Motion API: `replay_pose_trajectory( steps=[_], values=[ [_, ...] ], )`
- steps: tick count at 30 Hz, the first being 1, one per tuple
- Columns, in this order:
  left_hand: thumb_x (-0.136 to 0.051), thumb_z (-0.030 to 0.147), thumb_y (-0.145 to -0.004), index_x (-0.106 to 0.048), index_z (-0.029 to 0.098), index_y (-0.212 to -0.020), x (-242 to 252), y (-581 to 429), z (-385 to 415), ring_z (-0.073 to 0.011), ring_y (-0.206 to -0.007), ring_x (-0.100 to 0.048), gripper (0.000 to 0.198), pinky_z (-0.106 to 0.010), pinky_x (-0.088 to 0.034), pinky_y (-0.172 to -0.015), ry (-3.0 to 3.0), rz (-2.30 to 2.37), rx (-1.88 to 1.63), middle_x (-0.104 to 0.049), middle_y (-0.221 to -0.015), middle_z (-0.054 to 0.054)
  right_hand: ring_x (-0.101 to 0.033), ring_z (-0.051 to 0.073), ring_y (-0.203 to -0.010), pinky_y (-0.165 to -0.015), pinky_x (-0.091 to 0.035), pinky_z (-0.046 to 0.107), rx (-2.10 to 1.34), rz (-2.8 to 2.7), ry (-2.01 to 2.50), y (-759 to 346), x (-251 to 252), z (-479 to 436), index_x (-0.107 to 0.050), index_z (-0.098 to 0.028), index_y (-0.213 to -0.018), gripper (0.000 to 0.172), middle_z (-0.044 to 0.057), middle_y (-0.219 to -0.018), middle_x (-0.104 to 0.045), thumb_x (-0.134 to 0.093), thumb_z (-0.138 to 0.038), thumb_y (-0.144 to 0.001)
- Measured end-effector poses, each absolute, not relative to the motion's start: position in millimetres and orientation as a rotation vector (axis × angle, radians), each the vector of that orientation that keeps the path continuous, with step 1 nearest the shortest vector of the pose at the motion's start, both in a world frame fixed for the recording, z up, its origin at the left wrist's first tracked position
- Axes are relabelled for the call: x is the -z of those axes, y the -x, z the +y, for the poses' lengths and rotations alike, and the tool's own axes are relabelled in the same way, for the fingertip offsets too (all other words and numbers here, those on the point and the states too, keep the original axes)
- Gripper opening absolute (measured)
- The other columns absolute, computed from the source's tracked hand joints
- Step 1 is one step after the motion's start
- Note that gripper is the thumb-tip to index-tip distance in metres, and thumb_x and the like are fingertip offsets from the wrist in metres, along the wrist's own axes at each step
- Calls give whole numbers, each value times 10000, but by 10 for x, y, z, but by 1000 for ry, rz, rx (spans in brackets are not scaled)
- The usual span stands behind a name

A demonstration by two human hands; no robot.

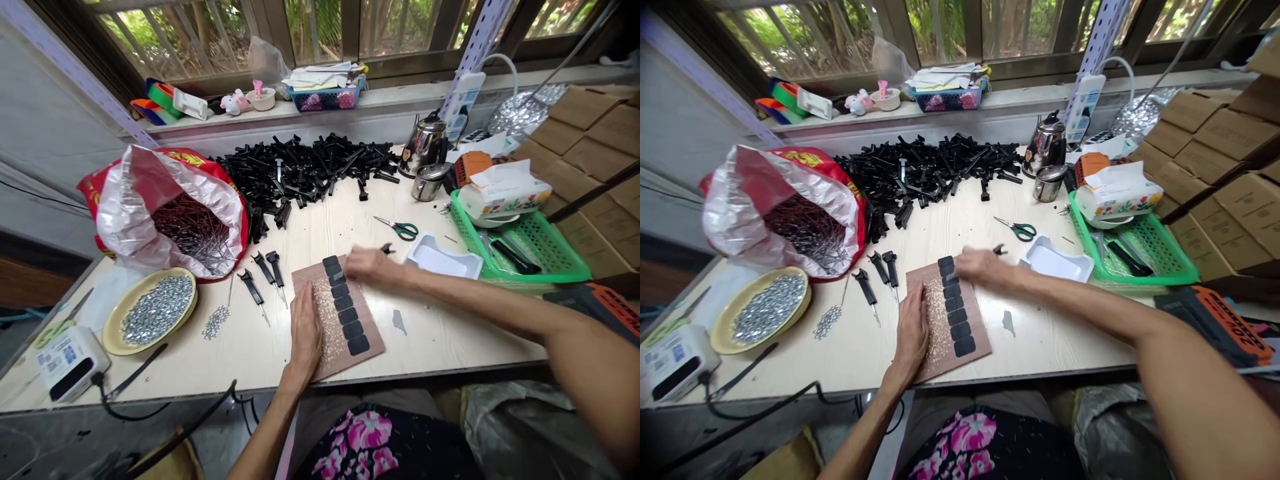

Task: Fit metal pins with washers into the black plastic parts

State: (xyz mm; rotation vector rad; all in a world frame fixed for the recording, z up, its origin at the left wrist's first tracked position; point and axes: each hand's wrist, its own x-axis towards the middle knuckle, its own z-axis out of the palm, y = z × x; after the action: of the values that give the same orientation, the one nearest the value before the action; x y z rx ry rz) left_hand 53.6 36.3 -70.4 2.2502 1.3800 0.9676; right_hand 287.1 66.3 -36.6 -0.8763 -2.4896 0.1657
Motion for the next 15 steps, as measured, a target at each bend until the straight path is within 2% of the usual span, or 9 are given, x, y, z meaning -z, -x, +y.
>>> replay_pose_trajectory(
  steps=[2,5,10,15],
  values=[
    [-295,73,-877,-324,155,-1413,710,-533,367,-244,-1247,-427,542,-473,-357,-1051,-2266,1386,-939,-482,-1337,-157,-493,129,-706,-637,-438,254,-142,-2491,942,-2898,359,733,-627,-161,-853,318,23,-749,-588,-340,-219,-977],
    [-286,56,-870,-333,163,-1410,726,-536,371,-253,-1257,-419,552,-492,-357,-1051,-2283,1391,-905,-478,-1347,-152,-495,139,-754,-667,-427,258,-120,-2623,779,-2893,425,680,-627,-173,-872,312,28,-784,-589,-334,-205,-975],
    [-338,113,-888,-412,182,-1361,736,-557,389,-271,-1258,-427,484,-521,-354,-1049,-2297,1387,-882,-490,-1347,-141,-494,144,-771,-694,-406,256,-133,-2608,817,-2822,506,489,-630,-194,-895,331,35,-788,-588,-313,-231,-982],
    [-422,241,-904,-554,186,-1220,707,-545,504,-272,-1202,-484,347,-503,-394,-1018,-2354,1240,-880,-562,-1262,-137,-503,152,-806,-689,-407,258,-312,-2551,990,-2971,144,196,-639,-201,-874,323,43,-828,-597,-348,-296,-976]
  ],
)
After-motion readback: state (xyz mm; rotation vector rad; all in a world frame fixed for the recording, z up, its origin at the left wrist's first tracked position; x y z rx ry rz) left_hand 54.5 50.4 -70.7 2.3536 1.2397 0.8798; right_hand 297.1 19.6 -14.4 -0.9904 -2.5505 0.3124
